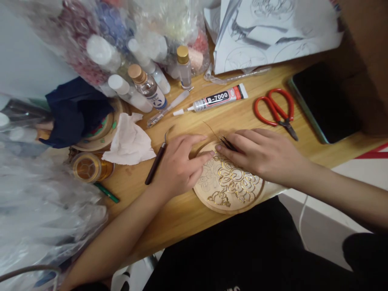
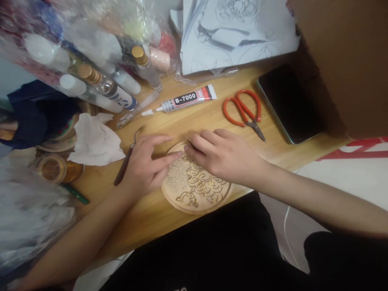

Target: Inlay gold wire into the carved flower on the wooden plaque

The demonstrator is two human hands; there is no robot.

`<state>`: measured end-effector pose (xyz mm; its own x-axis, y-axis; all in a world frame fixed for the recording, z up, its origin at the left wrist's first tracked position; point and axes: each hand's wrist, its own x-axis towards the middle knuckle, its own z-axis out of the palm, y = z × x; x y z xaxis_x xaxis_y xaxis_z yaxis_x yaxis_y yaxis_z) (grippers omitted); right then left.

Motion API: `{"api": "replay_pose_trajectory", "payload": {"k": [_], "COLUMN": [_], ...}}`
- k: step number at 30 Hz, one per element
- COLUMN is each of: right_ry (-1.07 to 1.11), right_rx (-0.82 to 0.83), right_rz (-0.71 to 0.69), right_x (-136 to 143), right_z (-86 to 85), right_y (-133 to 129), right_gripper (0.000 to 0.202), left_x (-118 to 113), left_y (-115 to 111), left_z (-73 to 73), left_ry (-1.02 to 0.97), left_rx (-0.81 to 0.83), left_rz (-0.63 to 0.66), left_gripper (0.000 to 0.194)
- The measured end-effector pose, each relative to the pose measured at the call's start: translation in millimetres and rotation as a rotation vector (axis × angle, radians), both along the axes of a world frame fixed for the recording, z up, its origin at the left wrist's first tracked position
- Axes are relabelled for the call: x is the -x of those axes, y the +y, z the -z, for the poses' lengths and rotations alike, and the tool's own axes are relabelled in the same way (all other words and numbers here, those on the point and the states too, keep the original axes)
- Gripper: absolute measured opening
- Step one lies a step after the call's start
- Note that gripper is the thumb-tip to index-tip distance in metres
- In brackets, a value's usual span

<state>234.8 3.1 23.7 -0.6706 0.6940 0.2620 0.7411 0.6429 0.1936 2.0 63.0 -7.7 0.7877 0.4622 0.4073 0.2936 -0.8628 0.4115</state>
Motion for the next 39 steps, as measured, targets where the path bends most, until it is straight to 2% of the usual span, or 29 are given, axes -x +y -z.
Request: {"api": "replay_pose_trajectory", "payload": {"k": [16,21,26,29,33,39], "right_ry": [0.018,0.036,0.106,0.1,0.124,0.029], "right_rx": [0.017,0.054,0.036,0.08,0.033,0.016], "right_rz": [0.005,0.01,0.073,0.037,0.027,-0.046], "right_x": [-0.4,-3.0,-4.0,-3.4,-1.9,-2.8], "right_z": [-2.8,0.6,5.0,6.6,9.1,0.9], "right_y": [0.3,-0.9,-3.4,-4.4,-4.6,-0.5], "right_gripper": [0.019,0.026,0.028,0.028,0.023,0.016], "left_x": [0.9,0.6,0.3,0.5,0.7,0.6], "left_y": [1.8,1.9,2.0,2.1,1.9,1.7], "left_z": [2.4,1.9,0.8,1.0,1.7,1.6], "left_ry": [0.0,-0.001,0.004,0.003,-0.007,-0.013], "left_rx": [0.058,0.058,0.065,0.069,0.073,0.065], "left_rz": [0.011,0.008,0.009,0.007,0.005,0.002], "left_gripper": [0.032,0.032,0.031,0.029,0.03,0.028]}}
